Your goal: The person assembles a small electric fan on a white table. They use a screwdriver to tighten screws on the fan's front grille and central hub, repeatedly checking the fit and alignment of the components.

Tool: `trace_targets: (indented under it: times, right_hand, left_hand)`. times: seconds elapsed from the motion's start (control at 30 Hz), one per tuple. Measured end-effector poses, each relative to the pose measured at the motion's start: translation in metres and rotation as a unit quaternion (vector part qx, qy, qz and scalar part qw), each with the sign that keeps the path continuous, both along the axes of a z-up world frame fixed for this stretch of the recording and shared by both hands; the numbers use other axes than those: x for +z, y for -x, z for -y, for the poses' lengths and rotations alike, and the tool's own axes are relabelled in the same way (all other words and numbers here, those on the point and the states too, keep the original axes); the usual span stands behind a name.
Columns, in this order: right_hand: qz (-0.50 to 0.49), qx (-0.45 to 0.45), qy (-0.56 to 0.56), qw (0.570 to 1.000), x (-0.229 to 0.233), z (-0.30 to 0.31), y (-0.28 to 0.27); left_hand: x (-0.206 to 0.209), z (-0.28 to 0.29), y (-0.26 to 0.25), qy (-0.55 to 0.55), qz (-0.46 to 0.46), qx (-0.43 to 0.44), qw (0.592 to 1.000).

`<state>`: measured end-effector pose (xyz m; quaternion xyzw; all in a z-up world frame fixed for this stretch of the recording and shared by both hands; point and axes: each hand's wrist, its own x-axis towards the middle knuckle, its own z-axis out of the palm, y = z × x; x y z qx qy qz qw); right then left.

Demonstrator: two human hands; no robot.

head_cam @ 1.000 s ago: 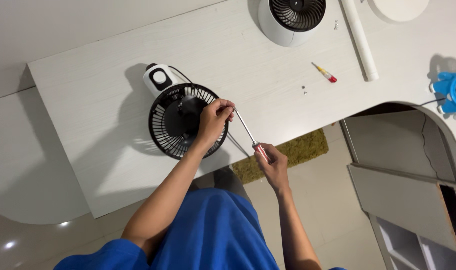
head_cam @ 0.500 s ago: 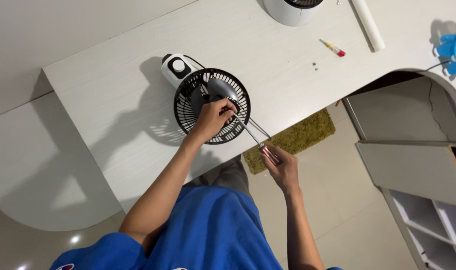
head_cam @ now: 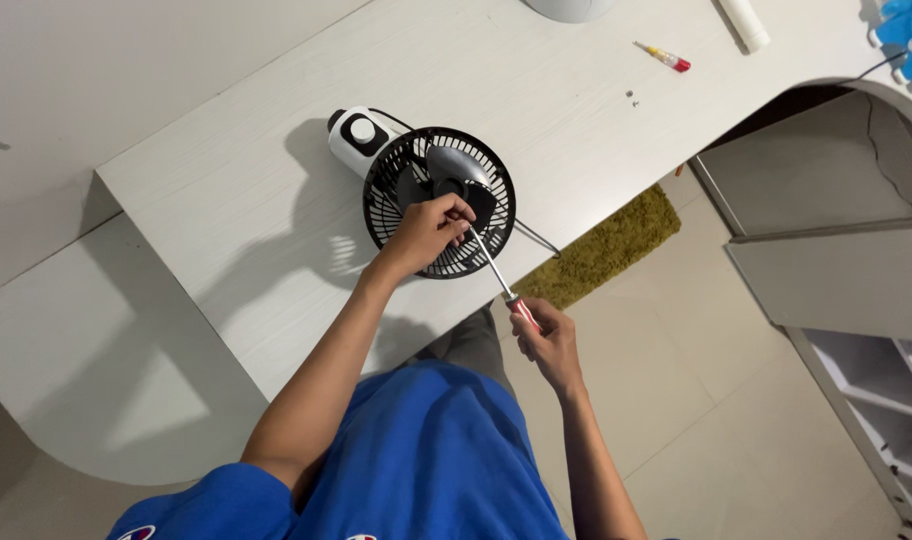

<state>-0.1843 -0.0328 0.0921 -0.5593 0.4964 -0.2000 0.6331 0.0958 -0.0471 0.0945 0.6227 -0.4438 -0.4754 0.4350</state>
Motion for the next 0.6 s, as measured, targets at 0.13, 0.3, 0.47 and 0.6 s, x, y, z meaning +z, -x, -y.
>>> trace_targets:
  times: [0.13,0.3,0.47,0.6]
  right_hand:
    - [0.013,-0.008,0.011,1.0,-0.002,-0.006,-0.003]
    - [0.001,-0.017,0.02,1.0,-0.003,-0.008,-0.005]
    - [0.004,-0.011,0.021,1.0,-0.003,-0.007,-0.003]
    - [0.003,-0.006,0.014,1.0,-0.007,-0.007,-0.001]
  left_hand:
    - [-0.005,0.0,-0.003,-0.004,-0.008,-0.009,1.0]
    - [-0.002,-0.003,-0.007,-0.016,-0.008,-0.017,1.0]
    - [0.001,-0.007,-0.019,-0.024,0.017,0.005,1.0]
    - [-0.003,-0.006,-0.03,0.069,0.183,0.024,0.98]
